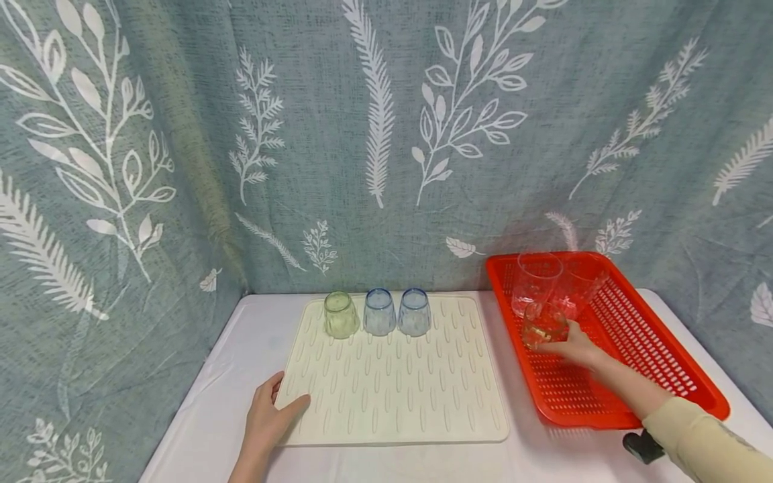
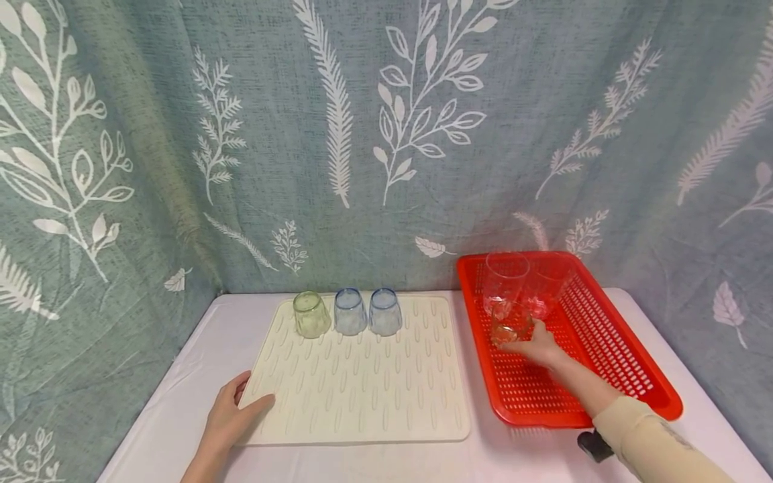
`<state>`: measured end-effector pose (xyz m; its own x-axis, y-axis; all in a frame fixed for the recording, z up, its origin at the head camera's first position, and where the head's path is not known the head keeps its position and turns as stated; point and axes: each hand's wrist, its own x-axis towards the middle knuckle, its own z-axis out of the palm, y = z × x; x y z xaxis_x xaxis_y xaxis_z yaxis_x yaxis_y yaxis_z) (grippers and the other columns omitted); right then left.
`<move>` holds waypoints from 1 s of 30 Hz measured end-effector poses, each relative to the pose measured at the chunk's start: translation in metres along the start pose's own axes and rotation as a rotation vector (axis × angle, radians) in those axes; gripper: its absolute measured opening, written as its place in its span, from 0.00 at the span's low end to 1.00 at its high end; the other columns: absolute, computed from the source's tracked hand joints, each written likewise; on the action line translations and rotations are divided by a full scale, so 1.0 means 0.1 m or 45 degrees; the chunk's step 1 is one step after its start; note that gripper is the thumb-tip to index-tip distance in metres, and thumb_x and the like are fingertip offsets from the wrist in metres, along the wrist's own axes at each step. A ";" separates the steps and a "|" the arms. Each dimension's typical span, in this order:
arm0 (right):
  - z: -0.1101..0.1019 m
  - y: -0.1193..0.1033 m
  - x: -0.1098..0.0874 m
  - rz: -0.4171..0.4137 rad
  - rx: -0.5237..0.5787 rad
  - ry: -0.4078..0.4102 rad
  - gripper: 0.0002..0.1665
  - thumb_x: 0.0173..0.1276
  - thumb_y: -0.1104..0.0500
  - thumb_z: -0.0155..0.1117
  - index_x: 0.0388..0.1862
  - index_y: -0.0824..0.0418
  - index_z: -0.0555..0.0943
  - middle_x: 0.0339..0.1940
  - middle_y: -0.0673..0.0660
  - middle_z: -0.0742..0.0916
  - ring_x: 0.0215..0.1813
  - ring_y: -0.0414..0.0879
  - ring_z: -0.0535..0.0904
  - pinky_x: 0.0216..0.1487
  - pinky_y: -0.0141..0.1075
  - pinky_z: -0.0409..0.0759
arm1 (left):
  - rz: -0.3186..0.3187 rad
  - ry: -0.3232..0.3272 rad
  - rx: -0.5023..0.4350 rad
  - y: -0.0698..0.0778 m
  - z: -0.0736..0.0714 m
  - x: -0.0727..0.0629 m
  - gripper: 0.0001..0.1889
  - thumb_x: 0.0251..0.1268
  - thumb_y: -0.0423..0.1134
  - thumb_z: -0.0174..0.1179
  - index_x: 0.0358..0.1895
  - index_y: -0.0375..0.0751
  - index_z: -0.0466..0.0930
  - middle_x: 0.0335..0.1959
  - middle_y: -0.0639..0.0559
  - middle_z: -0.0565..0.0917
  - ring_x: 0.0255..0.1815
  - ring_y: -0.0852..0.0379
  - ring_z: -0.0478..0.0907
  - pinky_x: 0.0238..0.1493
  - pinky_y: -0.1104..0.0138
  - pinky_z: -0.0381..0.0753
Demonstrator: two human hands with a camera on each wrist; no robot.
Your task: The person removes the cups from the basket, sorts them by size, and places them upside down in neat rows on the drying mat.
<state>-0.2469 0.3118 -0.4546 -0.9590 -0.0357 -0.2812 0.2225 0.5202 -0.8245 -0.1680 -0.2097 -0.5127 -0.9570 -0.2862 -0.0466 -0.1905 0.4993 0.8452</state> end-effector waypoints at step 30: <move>0.04 0.09 0.04 -0.057 0.022 0.033 0.52 0.68 0.51 0.64 0.72 0.74 0.44 0.62 0.78 0.65 0.57 0.67 0.70 0.51 0.50 0.82 | -0.001 0.009 0.007 0.00 0.01 0.00 0.43 0.58 0.39 0.67 0.71 0.24 0.54 0.61 0.30 0.65 0.60 0.37 0.66 0.61 0.48 0.66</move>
<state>-0.2479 0.3133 -0.4646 -0.9723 -0.0360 -0.2312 0.1822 0.5035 -0.8446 -0.1683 -0.2089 -0.5135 -0.9553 -0.2925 -0.0430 -0.1922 0.5040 0.8421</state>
